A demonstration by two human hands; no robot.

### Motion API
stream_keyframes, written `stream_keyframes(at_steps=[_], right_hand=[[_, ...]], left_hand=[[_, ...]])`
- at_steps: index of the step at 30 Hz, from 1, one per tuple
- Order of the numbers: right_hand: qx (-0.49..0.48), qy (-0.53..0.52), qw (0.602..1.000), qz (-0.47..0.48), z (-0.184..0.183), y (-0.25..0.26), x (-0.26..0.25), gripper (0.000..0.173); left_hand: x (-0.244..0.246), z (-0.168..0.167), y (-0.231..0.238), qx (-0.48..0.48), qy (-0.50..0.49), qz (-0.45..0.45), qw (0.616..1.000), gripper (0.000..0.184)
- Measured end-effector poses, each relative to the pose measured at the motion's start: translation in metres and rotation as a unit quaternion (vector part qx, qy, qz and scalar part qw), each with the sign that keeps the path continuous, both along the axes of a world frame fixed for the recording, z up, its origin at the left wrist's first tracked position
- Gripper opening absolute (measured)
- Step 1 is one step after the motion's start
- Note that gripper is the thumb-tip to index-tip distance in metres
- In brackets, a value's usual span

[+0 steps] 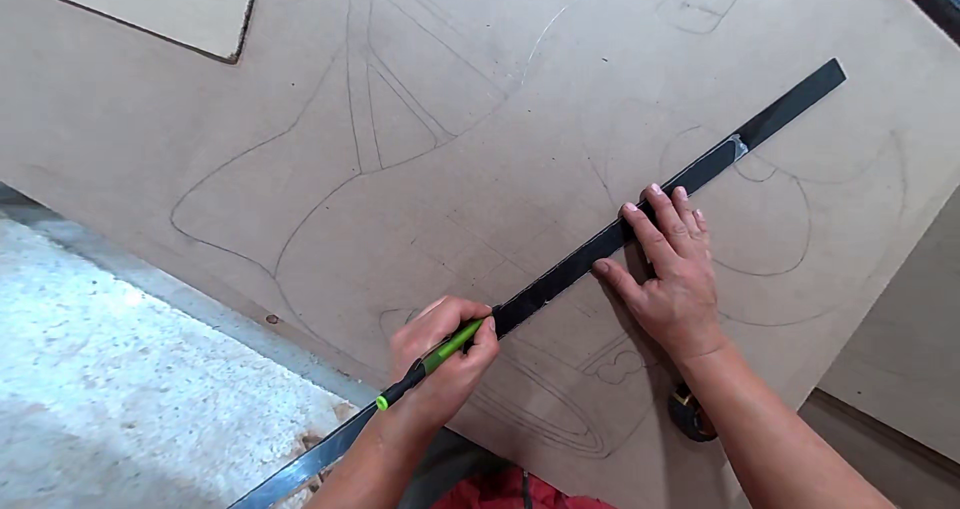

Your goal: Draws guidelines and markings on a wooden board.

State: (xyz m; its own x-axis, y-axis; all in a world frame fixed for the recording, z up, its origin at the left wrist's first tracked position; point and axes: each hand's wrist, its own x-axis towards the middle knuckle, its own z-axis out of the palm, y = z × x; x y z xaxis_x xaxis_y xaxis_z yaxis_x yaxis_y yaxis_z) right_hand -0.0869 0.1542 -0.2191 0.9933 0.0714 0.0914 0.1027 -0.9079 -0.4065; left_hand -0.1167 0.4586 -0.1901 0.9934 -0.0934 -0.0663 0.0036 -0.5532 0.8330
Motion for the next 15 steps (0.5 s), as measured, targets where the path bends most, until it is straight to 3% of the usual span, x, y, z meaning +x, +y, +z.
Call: stream_keyframes(at_steps=[15], right_hand=[[-0.008, 0.002, 1.000, -0.003, -0.0019, 0.0011, 0.0005, 0.072]], left_hand=[[0.0007, 0.0005, 0.0000, 0.018, -0.003, 0.001, 1.000, 0.010]])
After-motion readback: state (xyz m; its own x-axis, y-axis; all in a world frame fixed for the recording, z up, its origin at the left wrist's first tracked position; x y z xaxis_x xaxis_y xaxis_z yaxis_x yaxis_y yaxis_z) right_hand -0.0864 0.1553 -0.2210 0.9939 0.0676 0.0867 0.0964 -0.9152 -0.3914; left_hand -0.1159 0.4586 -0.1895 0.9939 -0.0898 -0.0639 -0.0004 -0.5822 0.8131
